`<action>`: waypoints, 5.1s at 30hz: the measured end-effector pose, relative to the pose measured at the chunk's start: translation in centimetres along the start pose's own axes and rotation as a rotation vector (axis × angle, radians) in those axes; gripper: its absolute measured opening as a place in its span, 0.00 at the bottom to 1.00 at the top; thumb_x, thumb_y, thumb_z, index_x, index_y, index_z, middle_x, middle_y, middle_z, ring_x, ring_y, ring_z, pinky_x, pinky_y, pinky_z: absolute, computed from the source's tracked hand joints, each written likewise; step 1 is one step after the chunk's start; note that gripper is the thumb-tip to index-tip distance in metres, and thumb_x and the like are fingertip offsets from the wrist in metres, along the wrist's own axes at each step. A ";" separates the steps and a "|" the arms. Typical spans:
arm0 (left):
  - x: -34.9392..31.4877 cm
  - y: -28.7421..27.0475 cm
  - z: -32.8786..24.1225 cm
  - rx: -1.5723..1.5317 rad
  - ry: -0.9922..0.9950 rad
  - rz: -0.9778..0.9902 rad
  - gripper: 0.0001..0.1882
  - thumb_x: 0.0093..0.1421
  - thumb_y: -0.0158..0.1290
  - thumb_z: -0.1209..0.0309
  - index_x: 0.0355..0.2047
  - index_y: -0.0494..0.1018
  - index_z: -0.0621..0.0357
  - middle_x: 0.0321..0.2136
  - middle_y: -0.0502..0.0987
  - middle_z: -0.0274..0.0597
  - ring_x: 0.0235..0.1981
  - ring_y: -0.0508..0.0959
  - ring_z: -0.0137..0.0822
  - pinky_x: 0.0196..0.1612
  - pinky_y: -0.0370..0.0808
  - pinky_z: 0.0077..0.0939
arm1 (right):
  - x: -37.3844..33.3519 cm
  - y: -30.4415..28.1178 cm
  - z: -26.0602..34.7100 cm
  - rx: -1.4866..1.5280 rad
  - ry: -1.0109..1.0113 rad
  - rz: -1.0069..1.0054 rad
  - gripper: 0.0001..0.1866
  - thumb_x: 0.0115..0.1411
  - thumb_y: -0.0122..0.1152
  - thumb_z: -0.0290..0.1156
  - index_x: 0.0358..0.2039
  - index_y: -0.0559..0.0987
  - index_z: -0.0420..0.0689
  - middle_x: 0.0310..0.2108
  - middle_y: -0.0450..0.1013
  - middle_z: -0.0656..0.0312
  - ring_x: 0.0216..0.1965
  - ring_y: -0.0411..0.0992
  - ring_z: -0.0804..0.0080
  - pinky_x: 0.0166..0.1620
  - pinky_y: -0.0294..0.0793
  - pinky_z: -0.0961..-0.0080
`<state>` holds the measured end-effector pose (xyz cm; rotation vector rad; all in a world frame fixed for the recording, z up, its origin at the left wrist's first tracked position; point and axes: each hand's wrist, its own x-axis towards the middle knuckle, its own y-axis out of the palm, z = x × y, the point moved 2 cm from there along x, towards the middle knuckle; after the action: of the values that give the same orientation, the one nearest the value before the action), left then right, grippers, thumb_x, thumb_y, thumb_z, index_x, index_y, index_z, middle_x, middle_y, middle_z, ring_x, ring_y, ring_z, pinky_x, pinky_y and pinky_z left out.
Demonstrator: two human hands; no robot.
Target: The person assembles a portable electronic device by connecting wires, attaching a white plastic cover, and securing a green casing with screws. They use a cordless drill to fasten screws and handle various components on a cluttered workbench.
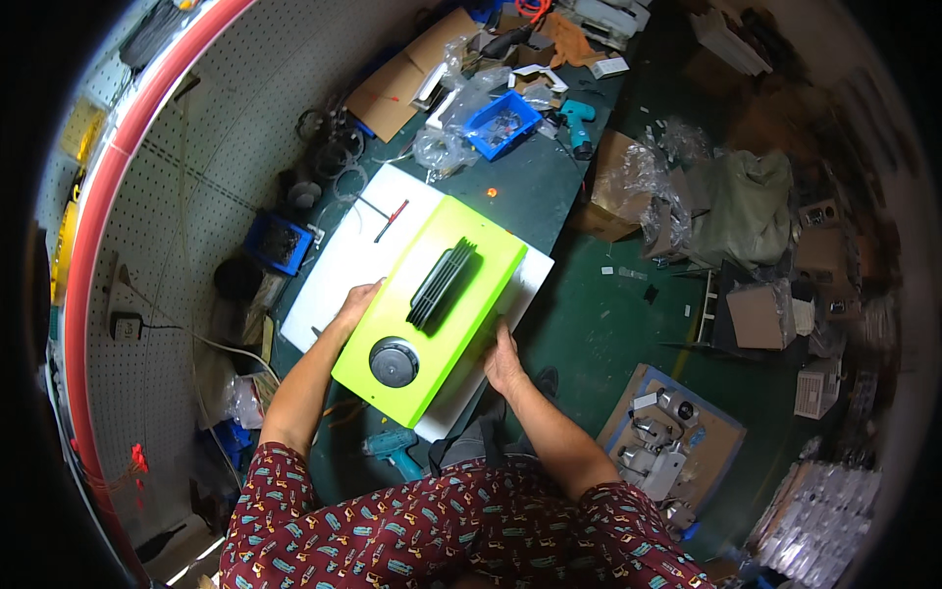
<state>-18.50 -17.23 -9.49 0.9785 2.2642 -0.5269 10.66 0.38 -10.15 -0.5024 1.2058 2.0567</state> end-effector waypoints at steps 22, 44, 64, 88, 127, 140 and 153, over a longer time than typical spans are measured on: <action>-1.1 1.9 0.3 -0.073 -0.010 0.012 0.29 0.70 0.57 0.46 0.40 0.83 0.65 0.33 0.85 0.43 0.30 0.82 0.31 0.38 0.79 0.26 | 1.7 -2.4 -0.5 -0.068 -0.001 0.087 0.40 0.70 0.53 0.67 0.69 0.70 0.47 0.67 0.71 0.64 0.67 0.67 0.64 0.71 0.64 0.61; 3.2 1.7 6.7 -0.052 0.027 0.054 0.23 0.73 0.55 0.52 0.40 0.82 0.63 0.29 0.83 0.40 0.29 0.80 0.29 0.36 0.78 0.30 | 0.5 -2.1 6.2 -0.496 -0.245 -0.267 0.09 0.70 0.62 0.31 0.50 0.78 0.48 0.37 0.77 0.68 0.37 0.76 0.79 0.37 0.81 0.77; -20.7 13.1 -17.5 0.708 0.625 -0.688 0.15 0.52 0.66 0.75 0.40 0.77 0.63 0.44 0.80 0.52 0.47 0.79 0.55 0.55 0.74 0.46 | 8.9 19.5 23.1 -1.187 -0.295 0.979 0.23 0.74 0.50 0.35 0.64 0.73 0.37 0.61 0.75 0.49 0.64 0.71 0.61 0.68 0.66 0.67; -19.7 14.5 -19.6 0.719 0.361 -0.750 0.13 0.49 0.65 0.75 0.32 0.72 0.59 0.34 0.73 0.50 0.41 0.74 0.56 0.48 0.69 0.47 | 9.1 19.1 24.1 -1.259 -0.348 1.115 0.28 0.71 0.48 0.32 0.69 0.66 0.36 0.65 0.65 0.41 0.68 0.63 0.48 0.72 0.58 0.57; -31.5 23.2 11.8 -0.069 -0.340 -1.343 0.11 0.64 0.63 0.71 0.29 0.73 0.62 0.23 0.72 0.35 0.26 0.69 0.25 0.31 0.71 0.28 | 36.2 2.5 33.4 -2.280 -0.674 0.189 0.10 0.63 0.60 0.26 0.43 0.84 0.39 0.42 0.81 0.43 0.43 0.81 0.43 0.46 0.80 0.51; -27.1 19.8 16.0 0.141 -0.791 -1.173 0.48 0.49 0.66 0.72 0.70 0.59 0.55 0.56 0.70 0.58 0.59 0.71 0.63 0.61 0.71 0.56 | 30.9 -2.1 34.1 -1.873 -0.774 0.177 0.10 0.57 0.65 0.29 0.27 0.76 0.35 0.21 0.75 0.52 0.24 0.76 0.58 0.35 0.79 0.55; -25.4 18.6 22.9 -0.007 -0.763 -1.224 0.43 0.50 0.66 0.69 0.67 0.65 0.45 0.54 0.80 0.49 0.58 0.79 0.52 0.62 0.74 0.50 | 9.8 2.2 31.8 -0.741 0.113 0.072 0.04 0.63 0.66 0.28 0.33 0.80 0.42 0.25 0.73 0.64 0.21 0.69 0.77 0.25 0.76 0.79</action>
<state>17.78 -31.08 -11.50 -0.6826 1.8656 -1.1207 2.75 30.90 0.74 -0.9300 0.4795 2.5360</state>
